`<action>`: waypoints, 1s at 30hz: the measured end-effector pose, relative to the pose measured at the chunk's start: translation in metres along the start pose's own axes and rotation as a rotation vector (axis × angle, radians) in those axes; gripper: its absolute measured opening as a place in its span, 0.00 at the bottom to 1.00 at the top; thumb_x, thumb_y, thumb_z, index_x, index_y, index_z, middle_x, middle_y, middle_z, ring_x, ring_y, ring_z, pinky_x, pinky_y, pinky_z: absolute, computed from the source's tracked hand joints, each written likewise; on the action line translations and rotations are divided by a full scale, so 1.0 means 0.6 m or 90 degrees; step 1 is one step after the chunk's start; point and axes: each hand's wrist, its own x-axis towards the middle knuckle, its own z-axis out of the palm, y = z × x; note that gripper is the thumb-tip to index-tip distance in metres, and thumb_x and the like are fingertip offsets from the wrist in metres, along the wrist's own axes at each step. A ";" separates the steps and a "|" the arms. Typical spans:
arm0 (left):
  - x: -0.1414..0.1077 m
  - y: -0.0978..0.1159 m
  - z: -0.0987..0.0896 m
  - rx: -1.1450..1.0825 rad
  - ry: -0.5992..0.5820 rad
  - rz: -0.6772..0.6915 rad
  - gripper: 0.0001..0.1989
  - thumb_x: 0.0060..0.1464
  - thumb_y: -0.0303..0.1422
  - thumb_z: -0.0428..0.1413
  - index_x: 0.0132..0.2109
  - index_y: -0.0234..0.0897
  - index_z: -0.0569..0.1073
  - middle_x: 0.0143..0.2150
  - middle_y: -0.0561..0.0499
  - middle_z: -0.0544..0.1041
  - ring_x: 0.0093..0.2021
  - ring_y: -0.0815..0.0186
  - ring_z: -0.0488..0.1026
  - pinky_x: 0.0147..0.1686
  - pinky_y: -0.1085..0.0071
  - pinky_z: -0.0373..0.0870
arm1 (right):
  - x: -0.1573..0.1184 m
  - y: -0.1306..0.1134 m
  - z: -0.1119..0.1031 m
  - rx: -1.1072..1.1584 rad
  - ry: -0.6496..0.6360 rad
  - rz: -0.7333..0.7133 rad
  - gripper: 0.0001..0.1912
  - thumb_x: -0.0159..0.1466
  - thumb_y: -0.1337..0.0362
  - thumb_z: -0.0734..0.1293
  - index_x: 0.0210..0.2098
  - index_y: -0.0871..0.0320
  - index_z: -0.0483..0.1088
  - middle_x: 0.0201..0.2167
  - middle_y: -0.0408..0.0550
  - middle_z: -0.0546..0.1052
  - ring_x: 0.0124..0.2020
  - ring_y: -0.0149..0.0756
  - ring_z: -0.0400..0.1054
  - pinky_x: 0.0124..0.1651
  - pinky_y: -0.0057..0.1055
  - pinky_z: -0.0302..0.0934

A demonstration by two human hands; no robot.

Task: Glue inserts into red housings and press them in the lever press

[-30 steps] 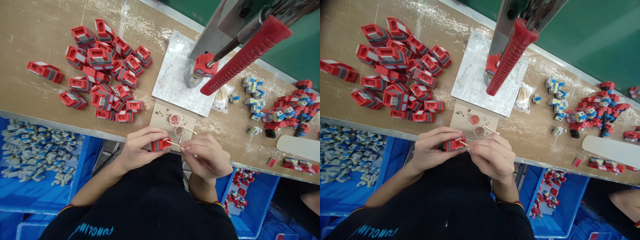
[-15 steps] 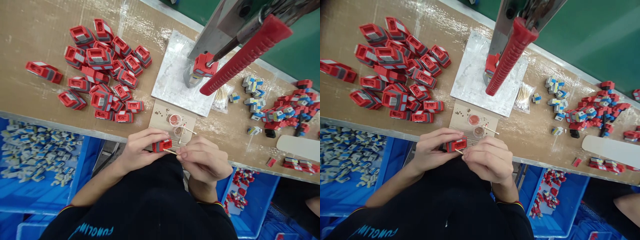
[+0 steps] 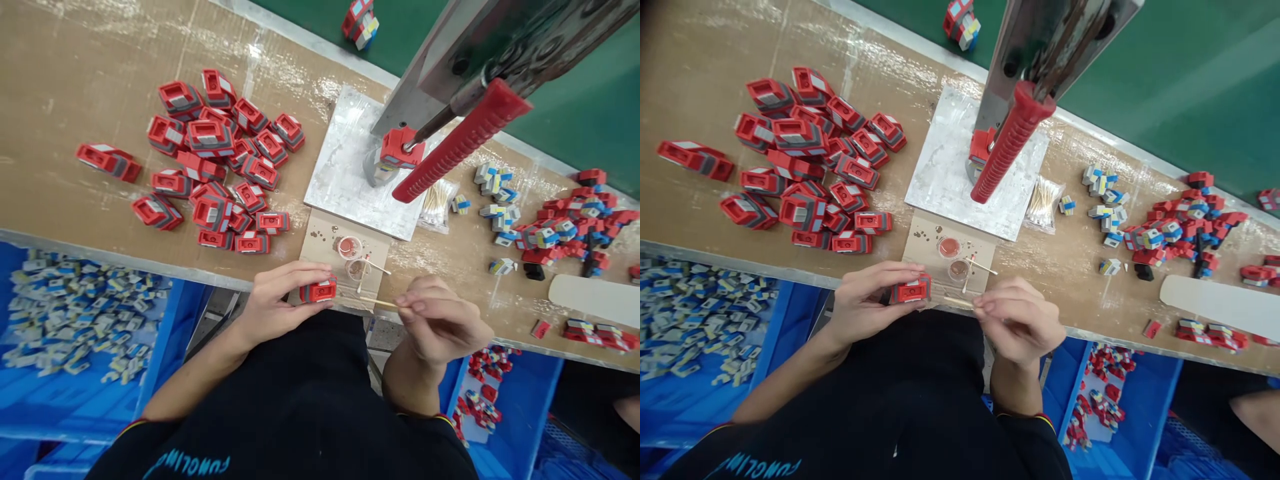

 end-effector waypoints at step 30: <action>-0.029 -0.015 -0.037 0.018 0.110 -0.118 0.16 0.55 0.26 0.73 0.50 0.44 0.85 0.50 0.50 0.89 0.48 0.59 0.89 0.48 0.68 0.88 | -0.014 0.052 -0.087 -0.202 -0.154 0.090 0.13 0.72 0.56 0.74 0.54 0.48 0.78 0.47 0.50 0.83 0.40 0.39 0.78 0.38 0.36 0.73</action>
